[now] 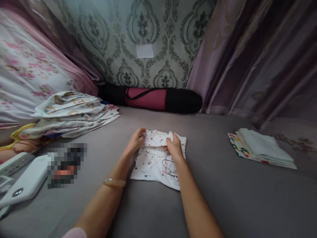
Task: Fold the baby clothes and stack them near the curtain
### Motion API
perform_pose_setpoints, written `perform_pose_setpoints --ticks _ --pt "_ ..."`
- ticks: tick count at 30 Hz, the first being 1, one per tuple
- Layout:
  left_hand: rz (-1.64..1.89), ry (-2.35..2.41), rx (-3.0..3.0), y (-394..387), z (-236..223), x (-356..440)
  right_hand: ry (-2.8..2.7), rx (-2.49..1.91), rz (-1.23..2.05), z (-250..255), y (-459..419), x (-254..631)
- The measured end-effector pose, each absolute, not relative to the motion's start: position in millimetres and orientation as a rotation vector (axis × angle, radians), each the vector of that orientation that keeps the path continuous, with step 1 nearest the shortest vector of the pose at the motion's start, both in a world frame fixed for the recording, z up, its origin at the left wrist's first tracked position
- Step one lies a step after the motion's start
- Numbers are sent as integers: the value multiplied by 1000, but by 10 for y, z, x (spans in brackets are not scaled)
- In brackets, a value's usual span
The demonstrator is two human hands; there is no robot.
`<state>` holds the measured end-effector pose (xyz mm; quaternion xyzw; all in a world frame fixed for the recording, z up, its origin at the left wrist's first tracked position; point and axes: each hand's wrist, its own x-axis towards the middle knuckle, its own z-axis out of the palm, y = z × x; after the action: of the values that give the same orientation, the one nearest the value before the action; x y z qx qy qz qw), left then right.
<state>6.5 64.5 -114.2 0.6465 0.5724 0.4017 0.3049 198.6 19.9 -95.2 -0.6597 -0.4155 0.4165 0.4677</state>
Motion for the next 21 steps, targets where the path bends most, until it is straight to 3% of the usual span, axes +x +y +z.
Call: perform_pose_setpoints --ticks 8,21 --pt "621 1540 2137 480 -1177 159 -1353 -1949 543 -1064 250 2212" --pt "212 1644 2315 444 -1164 149 -1682 -2264 158 -894 -3 2097"
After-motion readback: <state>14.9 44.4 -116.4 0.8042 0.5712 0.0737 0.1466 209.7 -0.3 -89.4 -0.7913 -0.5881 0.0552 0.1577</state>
